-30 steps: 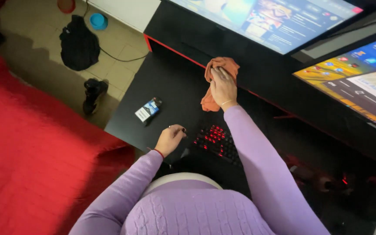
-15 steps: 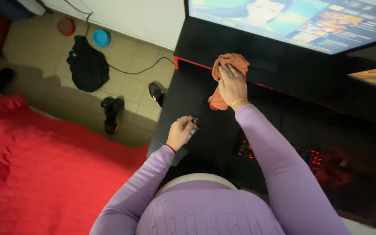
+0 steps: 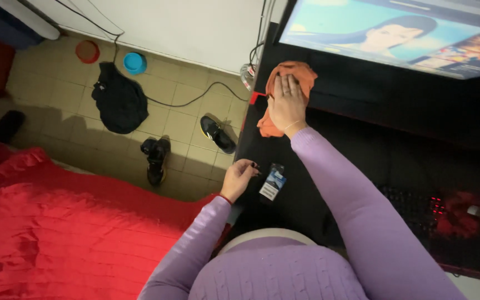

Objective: Cleaning a gaming desk, monitors, and peripherals with a cloth.

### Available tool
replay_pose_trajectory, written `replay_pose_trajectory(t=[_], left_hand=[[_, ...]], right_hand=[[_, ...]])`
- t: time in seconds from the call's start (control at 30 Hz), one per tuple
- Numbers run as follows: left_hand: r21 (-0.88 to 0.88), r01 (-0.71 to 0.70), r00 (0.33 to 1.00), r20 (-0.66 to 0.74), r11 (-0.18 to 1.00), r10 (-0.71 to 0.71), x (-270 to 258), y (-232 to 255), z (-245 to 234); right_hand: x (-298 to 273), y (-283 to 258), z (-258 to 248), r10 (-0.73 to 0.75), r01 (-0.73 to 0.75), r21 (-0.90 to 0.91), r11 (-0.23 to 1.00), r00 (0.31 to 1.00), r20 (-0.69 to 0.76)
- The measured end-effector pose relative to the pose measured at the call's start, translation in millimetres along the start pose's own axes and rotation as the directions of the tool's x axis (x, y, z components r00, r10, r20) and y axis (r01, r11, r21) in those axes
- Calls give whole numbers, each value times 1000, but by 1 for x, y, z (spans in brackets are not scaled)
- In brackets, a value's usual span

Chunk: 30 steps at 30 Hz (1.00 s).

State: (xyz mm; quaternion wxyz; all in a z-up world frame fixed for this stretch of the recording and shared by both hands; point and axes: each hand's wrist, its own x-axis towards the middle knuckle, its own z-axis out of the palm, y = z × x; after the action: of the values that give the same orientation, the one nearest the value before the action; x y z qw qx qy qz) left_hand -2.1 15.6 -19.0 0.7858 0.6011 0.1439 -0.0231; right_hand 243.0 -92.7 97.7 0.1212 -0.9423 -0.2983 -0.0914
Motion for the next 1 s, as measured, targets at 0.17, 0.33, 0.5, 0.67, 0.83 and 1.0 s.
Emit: replay_pose_trajectory(t=[0.17,0.33,0.5,0.67,0.83,1.0], left_hand=[[-20,24,1000,-14,1000,-24,6,-7,-15],[-61,48,998,-28,997,-50,14,-12,-20],[-21,48,998,-30,999,-49,10,-11,-23],[-38,70,996,-46,997,-72,-2,-10,-28],[-71,94,989,-104,993,-101,-22,-30,-45],[-39,134,980,-146,990,-138,-48,-43,-60]], right_hand=[[39,-1,13,117,-117,-5,993,993,6],[66,1,2,190,-190,67,979,982,3],[78,11,11,238,-235,75,969,971,-25],[103,15,1,268,-269,50,962,963,24],[120,28,7,290,-296,36,955,950,120],[124,39,10,-69,76,35,997,983,-173]])
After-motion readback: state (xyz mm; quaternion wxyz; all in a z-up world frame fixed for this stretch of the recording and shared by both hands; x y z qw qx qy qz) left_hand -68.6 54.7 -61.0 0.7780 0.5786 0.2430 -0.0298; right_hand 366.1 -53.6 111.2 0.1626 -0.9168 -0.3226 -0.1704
